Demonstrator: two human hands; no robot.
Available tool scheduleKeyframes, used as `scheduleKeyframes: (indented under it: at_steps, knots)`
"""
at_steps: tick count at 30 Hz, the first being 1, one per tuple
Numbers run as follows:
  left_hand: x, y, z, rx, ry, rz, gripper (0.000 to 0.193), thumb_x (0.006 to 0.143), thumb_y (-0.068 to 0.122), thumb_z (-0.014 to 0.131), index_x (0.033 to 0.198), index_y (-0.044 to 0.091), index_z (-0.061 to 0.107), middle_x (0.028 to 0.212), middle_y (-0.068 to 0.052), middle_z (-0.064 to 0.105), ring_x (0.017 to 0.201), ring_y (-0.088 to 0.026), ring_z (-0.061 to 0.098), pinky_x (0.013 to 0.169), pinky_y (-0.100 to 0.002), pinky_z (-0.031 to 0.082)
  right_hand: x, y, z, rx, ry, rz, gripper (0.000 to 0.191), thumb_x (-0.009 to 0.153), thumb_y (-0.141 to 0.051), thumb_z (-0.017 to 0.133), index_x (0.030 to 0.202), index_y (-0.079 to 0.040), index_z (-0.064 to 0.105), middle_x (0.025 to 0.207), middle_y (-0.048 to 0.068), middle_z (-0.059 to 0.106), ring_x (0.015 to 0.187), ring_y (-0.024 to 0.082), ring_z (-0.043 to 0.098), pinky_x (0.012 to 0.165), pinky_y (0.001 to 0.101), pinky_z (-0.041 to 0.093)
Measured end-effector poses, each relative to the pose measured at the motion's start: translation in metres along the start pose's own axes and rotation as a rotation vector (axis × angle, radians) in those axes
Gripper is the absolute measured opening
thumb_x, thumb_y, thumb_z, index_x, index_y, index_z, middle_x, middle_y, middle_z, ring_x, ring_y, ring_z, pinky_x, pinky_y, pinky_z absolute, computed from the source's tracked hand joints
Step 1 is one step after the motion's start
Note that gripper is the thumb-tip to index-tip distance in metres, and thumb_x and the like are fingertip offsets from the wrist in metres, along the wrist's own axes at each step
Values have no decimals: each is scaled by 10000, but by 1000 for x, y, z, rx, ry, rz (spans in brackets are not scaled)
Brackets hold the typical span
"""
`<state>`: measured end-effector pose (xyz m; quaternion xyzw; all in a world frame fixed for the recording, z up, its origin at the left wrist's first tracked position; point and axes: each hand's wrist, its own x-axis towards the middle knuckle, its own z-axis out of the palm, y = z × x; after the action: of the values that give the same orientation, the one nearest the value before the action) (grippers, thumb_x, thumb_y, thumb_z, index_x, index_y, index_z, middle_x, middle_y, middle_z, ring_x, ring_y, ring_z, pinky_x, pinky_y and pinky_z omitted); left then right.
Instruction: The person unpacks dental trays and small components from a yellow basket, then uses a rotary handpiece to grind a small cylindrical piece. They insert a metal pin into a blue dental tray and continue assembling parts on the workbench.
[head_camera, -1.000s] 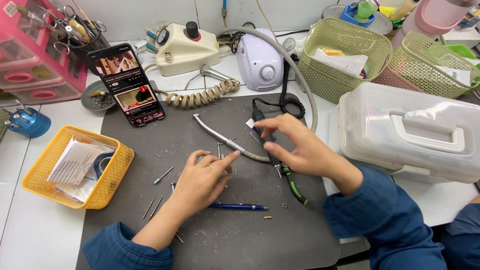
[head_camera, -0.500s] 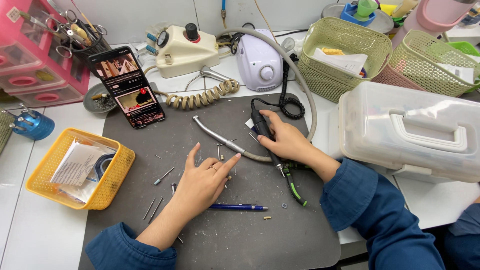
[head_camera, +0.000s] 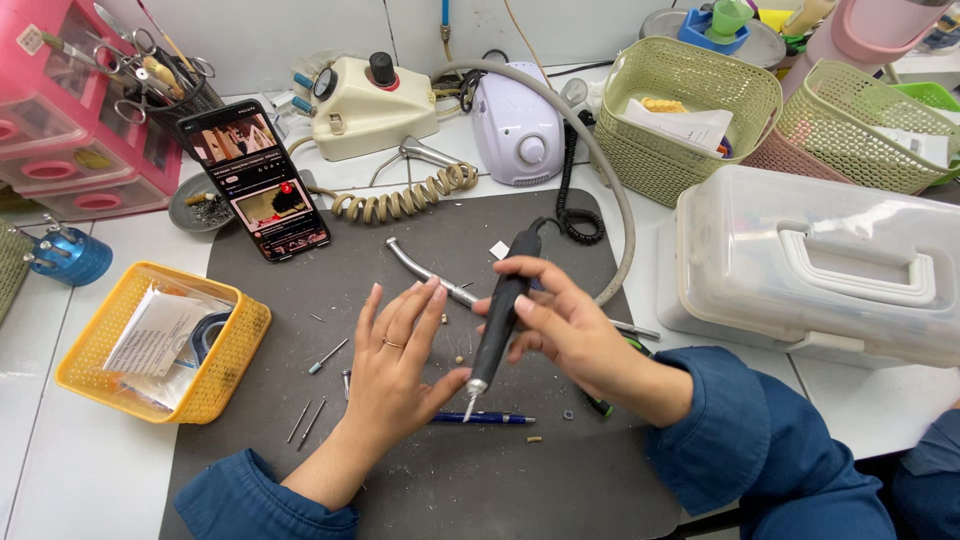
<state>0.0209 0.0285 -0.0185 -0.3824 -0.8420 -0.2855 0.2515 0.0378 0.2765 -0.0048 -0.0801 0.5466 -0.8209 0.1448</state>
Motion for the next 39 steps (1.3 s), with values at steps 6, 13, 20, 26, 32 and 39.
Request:
scheduleKeyframes:
  at_steps: [6, 13, 20, 26, 32, 39]
  knots:
    - [-16, 1, 10, -444, 69, -17, 649, 911, 390, 755, 1432, 62, 551, 1429, -118, 636, 1329, -284, 640, 1148, -422, 488, -18, 8, 30, -134, -209, -58, 570, 1069, -119, 487, 1584, -97, 244, 1483, 179, 499, 1361, 244, 547, 1070, 401, 562]
    - [-29, -5, 17, -1170, 0, -428, 495, 1004, 306, 658, 1382, -3, 577, 1415, -175, 655, 1270, -218, 657, 1068, -352, 539, -25, -20, 22, -1395, -66, -366, 622, 953, -281, 736, 1502, -128, 487, 895, 23, 729, 793, 193, 734, 716, 327, 574]
    - [-31, 4, 15, -1259, -104, -327, 437, 1039, 296, 637, 1352, -4, 579, 1424, -180, 651, 1333, -271, 637, 1150, -414, 512, -5, -50, 16, -1365, -183, -960, 526, 907, -397, 717, 1241, -37, 531, 1063, 148, 626, 951, 324, 625, 790, 409, 501]
    - [-29, 6, 13, -1234, -180, -357, 433, 1023, 306, 620, 1353, 27, 610, 1367, -141, 693, 1345, -271, 622, 1193, -437, 451, 3, -25, -3, -816, -636, 324, 478, 961, -395, 607, 1288, -46, 593, 739, 66, 672, 637, 155, 658, 577, 299, 509]
    - [-23, 5, 21, -1250, -108, -466, 514, 940, 231, 712, 1382, -12, 609, 1410, -149, 650, 1375, -244, 564, 1239, -416, 308, 3, -3, 0, -884, -419, 10, 331, 969, -320, 678, 1089, -13, 652, 753, 33, 644, 647, 188, 633, 581, 316, 505]
    - [-25, 18, 36, -1452, 113, -1010, 423, 895, 129, 730, 1288, -3, 646, 1228, -143, 738, 1169, -210, 669, 1070, -365, 490, 3, 16, 24, -1368, -81, -616, 439, 840, -332, 800, 1111, -18, 658, 807, 86, 697, 697, 297, 691, 626, 377, 514]
